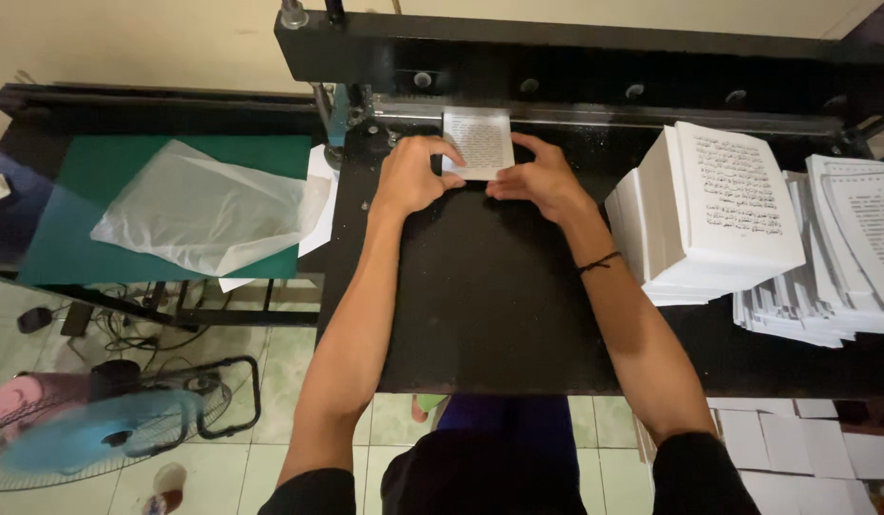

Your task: The person places stacks of printed papers into a binding machine, aligns them, and presses down the handle to secure the binding. They then remove the bound documents and place them on a pile on the table.

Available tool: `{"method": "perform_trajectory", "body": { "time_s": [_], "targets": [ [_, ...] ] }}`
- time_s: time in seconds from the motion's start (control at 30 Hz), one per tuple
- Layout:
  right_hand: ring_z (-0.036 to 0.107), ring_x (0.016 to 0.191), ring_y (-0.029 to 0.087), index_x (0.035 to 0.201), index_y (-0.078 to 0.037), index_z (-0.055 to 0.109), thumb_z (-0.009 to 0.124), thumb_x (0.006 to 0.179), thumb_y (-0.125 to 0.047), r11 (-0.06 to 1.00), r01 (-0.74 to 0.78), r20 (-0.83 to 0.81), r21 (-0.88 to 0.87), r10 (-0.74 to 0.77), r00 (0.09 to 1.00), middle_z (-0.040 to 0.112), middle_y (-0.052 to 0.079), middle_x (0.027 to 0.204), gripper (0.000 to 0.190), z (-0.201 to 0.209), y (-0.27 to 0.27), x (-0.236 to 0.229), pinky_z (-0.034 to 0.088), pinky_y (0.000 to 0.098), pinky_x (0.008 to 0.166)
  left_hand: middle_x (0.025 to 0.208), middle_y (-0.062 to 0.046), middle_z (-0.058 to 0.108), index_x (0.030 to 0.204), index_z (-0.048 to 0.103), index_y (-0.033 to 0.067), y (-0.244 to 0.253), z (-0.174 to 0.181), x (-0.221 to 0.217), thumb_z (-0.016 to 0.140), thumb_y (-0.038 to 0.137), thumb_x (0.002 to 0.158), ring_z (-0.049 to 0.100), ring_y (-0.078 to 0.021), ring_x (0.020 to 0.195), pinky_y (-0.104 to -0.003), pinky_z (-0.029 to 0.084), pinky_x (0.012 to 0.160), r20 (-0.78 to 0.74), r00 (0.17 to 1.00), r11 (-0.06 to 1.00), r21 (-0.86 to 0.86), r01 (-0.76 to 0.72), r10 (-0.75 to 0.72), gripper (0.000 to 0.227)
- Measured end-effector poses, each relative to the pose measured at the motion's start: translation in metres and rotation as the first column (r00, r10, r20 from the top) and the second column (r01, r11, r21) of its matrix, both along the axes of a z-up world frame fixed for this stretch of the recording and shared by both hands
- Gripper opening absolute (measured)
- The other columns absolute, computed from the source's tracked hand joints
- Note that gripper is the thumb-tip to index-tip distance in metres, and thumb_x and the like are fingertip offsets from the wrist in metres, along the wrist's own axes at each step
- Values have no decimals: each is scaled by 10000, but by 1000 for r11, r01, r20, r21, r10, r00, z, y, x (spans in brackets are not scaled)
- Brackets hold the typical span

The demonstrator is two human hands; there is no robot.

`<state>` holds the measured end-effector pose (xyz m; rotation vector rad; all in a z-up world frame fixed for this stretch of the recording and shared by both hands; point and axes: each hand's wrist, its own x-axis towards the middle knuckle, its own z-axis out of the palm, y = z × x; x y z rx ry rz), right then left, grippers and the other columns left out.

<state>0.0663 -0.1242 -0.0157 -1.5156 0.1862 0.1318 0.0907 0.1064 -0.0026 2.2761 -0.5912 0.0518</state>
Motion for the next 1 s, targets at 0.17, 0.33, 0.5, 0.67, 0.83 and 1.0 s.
{"method": "perform_trajectory", "body": {
  "time_s": [0.17,0.33,0.5,0.67,0.83,1.0],
  "targets": [
    [775,749,399,1575,6,294,758,919,-123,997,28,-26,-67,-30,999,711,339,915,814,-13,5,11,679,491,694,1116,36,753,956,785,327,-1,-13,11,880,293,743,680,-371,1121,-553,564,932,-11,999,999,25,-32,32,236],
    [780,812,413,1432,107,456,761,891,-60,986,156,22,-52,-155,988,695,334,992,644,-27,10,4,690,486,708,1138,82,736,1005,769,398,-9,-10,4,897,391,682,678,-333,1133,-533,584,939,-35,997,998,11,-64,65,347],
    [723,820,411,1256,117,582,755,888,63,963,268,253,27,-266,930,647,301,998,410,-33,-3,-48,677,528,673,1574,-212,424,1561,351,48,-19,35,-41,745,544,930,353,-444,1481,-713,208,1208,-38,987,919,-360,-160,157,894],
    [708,834,200,1178,-6,599,748,911,-25,947,271,457,-171,-167,873,702,152,950,307,24,-1,-133,632,342,705,1018,-194,610,1173,520,32,-69,26,-57,744,317,929,569,-358,933,-474,511,766,77,970,687,-692,220,-232,437],
    [743,935,245,1201,-34,633,716,977,-104,785,511,739,-352,-103,666,718,144,987,249,30,-1,-177,587,365,705,728,4,635,869,708,88,-81,74,-131,673,238,985,491,-71,731,-298,500,661,218,912,519,-766,380,-347,193],
    [477,1390,409,1521,173,261,347,1030,149,619,513,781,-595,294,552,430,433,1472,500,72,41,-216,404,503,1177,1174,-197,736,1350,581,-20,-103,49,-144,313,341,1133,731,-270,1081,-419,569,969,149,934,425,-859,285,-326,500]
  ]
}}
